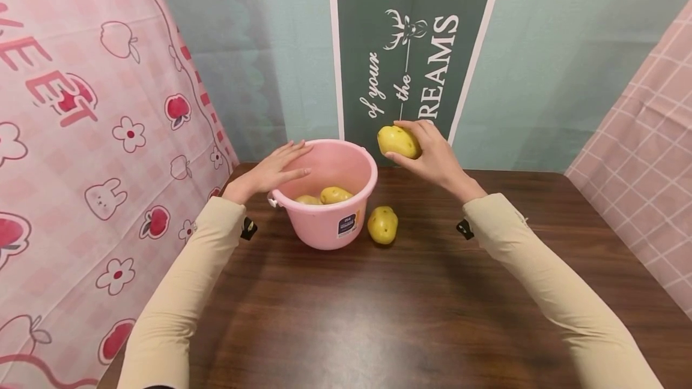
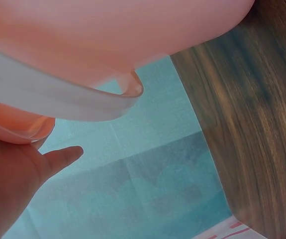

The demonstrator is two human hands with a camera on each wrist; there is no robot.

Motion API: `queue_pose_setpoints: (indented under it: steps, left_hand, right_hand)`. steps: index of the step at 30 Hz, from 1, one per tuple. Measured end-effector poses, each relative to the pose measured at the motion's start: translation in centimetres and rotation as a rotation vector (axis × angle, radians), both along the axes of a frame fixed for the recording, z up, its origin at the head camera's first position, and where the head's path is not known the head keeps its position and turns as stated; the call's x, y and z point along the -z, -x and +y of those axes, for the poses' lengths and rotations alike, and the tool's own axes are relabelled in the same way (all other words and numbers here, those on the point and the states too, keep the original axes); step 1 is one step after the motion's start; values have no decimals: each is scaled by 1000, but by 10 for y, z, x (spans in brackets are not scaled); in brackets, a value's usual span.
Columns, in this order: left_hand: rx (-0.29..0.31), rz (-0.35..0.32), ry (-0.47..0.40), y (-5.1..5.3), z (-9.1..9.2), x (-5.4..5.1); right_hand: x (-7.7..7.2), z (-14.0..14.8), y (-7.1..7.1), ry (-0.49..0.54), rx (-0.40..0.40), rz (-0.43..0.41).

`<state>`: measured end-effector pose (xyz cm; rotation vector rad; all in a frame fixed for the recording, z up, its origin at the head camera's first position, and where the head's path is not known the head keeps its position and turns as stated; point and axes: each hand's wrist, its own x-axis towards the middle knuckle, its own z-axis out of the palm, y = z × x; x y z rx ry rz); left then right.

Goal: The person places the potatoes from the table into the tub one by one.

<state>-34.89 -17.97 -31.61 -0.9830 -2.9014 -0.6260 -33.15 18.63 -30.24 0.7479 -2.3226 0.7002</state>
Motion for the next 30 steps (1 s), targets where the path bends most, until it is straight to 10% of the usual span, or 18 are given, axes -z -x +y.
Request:
queue_pose_setpoints:
  steps: [30]
  left_hand:
    - [-18,-10,16,0,-1,1]
  right_hand:
    - [0,-27,-4,-68,-125,19]
